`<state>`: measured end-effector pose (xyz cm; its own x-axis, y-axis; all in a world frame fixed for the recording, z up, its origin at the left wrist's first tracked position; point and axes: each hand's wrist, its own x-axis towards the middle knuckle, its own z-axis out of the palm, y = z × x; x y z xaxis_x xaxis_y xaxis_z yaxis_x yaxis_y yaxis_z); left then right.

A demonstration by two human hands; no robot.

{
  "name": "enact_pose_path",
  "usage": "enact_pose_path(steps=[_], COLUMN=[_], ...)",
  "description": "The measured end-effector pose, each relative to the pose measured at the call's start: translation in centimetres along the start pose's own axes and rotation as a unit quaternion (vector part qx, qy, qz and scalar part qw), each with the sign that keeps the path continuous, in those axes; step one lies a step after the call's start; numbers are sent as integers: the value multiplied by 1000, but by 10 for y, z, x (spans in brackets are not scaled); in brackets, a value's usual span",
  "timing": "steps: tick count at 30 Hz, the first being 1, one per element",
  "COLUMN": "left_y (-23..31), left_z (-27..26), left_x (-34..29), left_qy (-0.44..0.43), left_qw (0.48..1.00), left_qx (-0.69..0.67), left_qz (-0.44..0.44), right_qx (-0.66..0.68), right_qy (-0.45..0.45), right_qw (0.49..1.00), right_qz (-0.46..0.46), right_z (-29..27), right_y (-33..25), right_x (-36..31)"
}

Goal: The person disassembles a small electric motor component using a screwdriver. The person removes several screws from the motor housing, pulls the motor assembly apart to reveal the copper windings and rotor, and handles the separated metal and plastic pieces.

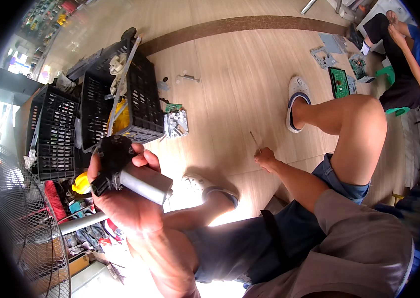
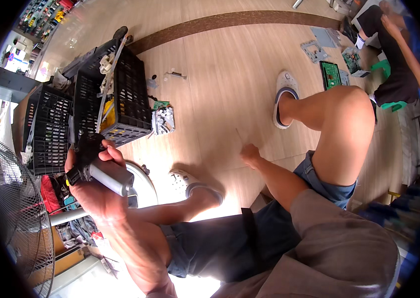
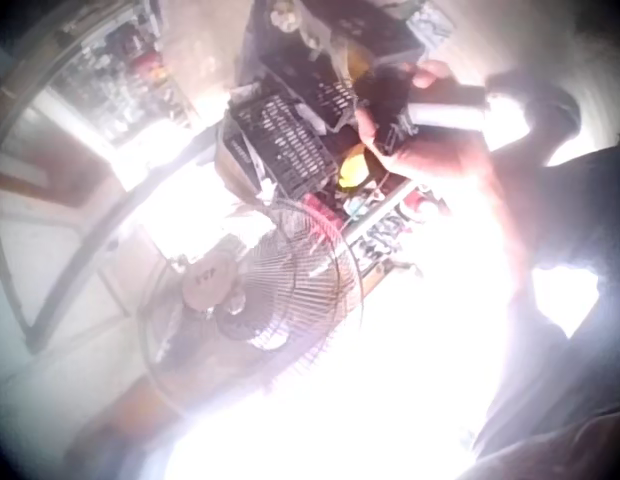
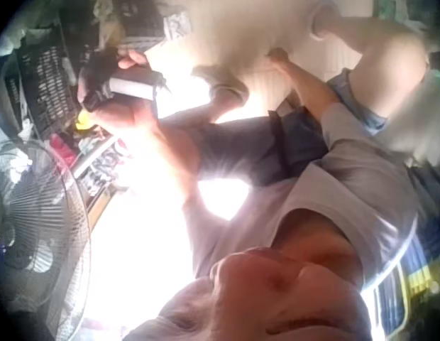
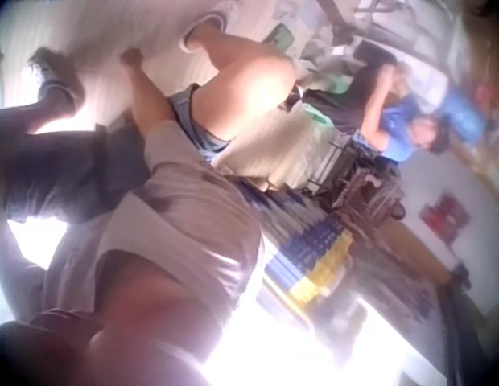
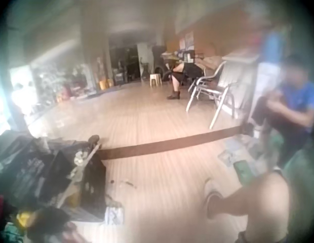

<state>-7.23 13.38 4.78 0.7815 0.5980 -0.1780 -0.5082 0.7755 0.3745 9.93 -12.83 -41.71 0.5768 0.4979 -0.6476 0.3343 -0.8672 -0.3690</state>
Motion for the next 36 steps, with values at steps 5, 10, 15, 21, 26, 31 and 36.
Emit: enact_pose_path(steps=[5,10,15,21,26,31,36], left_y=[1,3,12,9,12,1,9], left_z=[4,6,11,22,29,26,15], left_x=[4,10,13,26,38,66,82], left_qy=[-5,-19,-45,-68,3,3,36], left_qw=[1000,999,997,994,996,994,993], left_qx=[7,-3,-46,-74,-89,-102,-92], left_qz=[27,42,38,50,30,29,68], right_qx=[45,144,334,370,470,385,150], right_qy=[-11,-6,-20,17,-24,-11,107], right_qw=[999,989,932,912,877,921,955], right_qz=[22,-24,142,177,100,-49,-234], right_z=[12,2,-41,-58,-118,-251,-396], right_y=[5,3,-51,-58,-60,-103,-223], right_x=[14,8,-31,-34,-9,-19,-129])
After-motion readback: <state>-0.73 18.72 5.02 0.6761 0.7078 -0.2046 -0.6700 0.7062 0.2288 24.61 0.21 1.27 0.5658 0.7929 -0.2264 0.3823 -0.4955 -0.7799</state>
